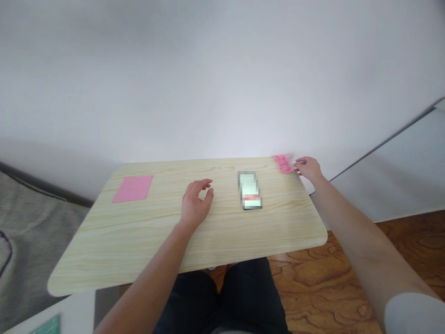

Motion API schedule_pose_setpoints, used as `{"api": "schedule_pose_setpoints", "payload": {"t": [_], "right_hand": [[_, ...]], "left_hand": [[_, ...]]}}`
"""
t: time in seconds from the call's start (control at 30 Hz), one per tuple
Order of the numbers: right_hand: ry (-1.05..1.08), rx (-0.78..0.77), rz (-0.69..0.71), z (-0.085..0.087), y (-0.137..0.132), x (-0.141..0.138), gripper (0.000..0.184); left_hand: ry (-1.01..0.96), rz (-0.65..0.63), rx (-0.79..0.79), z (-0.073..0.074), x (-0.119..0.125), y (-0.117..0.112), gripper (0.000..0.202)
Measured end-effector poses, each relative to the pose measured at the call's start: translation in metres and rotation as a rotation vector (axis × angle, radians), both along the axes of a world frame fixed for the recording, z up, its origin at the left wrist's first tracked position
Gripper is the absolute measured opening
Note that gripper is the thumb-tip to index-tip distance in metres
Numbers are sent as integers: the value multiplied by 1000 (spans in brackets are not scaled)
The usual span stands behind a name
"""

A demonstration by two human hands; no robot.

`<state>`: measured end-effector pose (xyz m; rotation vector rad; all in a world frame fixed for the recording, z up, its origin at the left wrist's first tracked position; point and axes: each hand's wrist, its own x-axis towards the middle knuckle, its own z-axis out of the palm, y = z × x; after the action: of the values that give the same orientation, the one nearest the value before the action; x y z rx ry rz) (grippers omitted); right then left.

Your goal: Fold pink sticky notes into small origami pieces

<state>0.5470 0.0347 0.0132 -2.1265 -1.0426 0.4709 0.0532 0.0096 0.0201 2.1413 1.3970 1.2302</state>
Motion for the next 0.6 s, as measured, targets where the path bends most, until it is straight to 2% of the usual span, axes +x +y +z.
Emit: {"api": "schedule_pose_setpoints", "payload": {"t": [0.13, 0.27, 0.33, 0.47, 0.53, 0.6], "right_hand": [[-60, 45, -58, 4, -18, -1, 31], [-160, 103, -82, 2, -48, -23, 21], [-180, 131, -67, -3, -65, -43, 21], [-148, 186, -22, -13, -101, -95, 23], [-119, 222, -10, -18, -118, -121, 25], [-89, 257, 7, -23, -132, -147, 26]], "left_hand": [[57, 109, -17, -1, -30, 7, 28], [219, 260, -33, -1, -75, 17, 27], [305, 390, -51, -2, -99, 22, 33], [417, 588, -151, -4, -140, 31, 64], [457, 629, -266, -4, -154, 34, 72], [474, 617, -342, -2, -163, 35, 71]]}}
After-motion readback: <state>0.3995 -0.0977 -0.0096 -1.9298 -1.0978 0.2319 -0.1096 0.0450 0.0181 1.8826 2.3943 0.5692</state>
